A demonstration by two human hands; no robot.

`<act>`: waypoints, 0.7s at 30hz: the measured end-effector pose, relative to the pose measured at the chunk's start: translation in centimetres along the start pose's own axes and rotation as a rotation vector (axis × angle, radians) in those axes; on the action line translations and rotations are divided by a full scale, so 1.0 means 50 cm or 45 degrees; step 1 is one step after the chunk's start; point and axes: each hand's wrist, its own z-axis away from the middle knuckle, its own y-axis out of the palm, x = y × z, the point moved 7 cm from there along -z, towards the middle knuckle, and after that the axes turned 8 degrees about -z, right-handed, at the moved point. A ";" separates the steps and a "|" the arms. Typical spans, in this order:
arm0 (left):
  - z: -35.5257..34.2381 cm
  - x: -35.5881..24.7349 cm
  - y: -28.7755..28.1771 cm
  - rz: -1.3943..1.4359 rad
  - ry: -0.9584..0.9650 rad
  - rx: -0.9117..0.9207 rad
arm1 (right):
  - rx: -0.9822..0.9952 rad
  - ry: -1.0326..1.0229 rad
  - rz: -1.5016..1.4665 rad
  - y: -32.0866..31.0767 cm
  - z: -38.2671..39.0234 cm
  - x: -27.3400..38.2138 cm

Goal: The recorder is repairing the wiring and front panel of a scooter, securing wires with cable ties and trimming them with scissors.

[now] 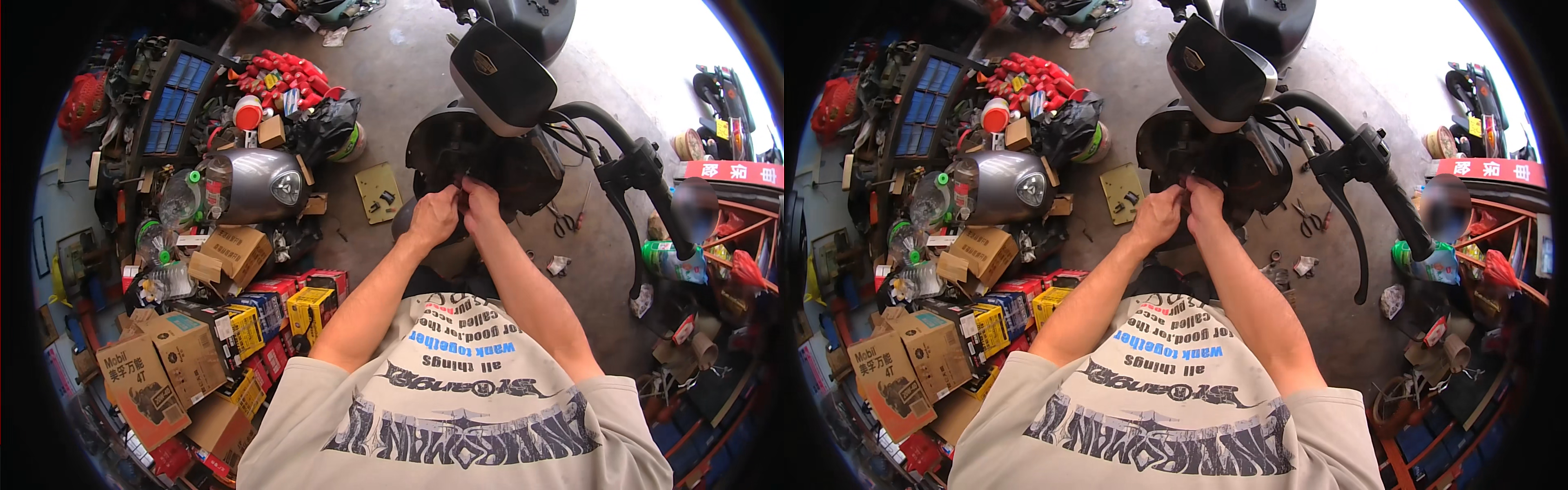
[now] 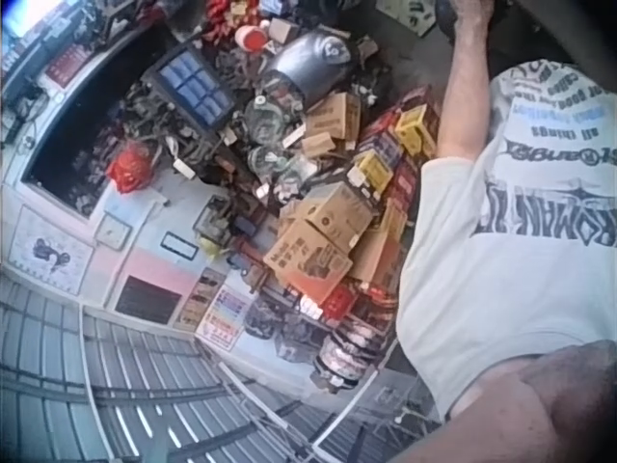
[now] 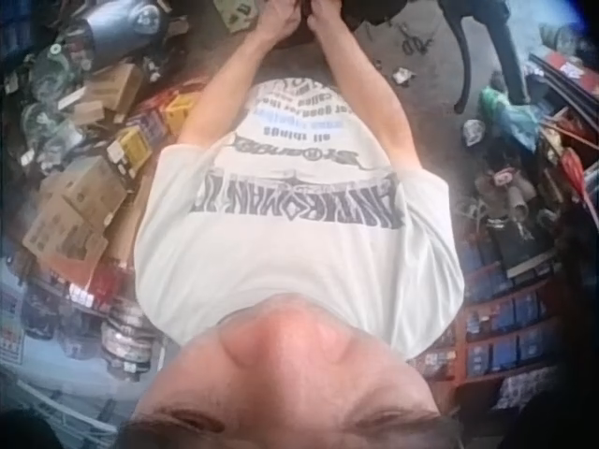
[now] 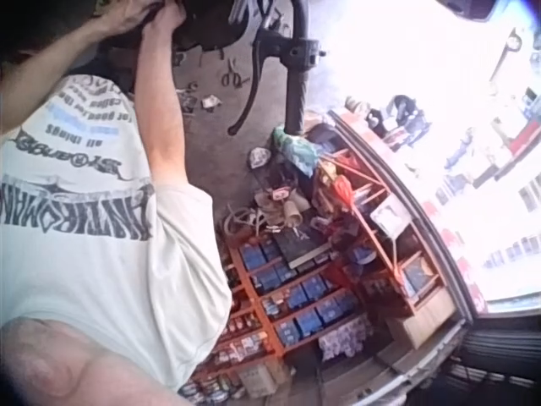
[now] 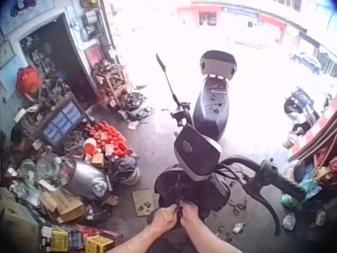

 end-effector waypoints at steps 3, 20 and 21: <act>-0.004 0.008 0.007 0.060 0.022 0.032 | -0.005 -0.142 0.197 -0.024 -0.009 0.016; -0.093 0.058 0.150 0.875 -0.695 0.052 | -0.089 -0.804 1.499 -0.013 0.060 0.139; -0.091 0.065 0.160 0.951 -0.756 0.022 | -0.065 -0.794 1.529 -0.013 0.059 0.139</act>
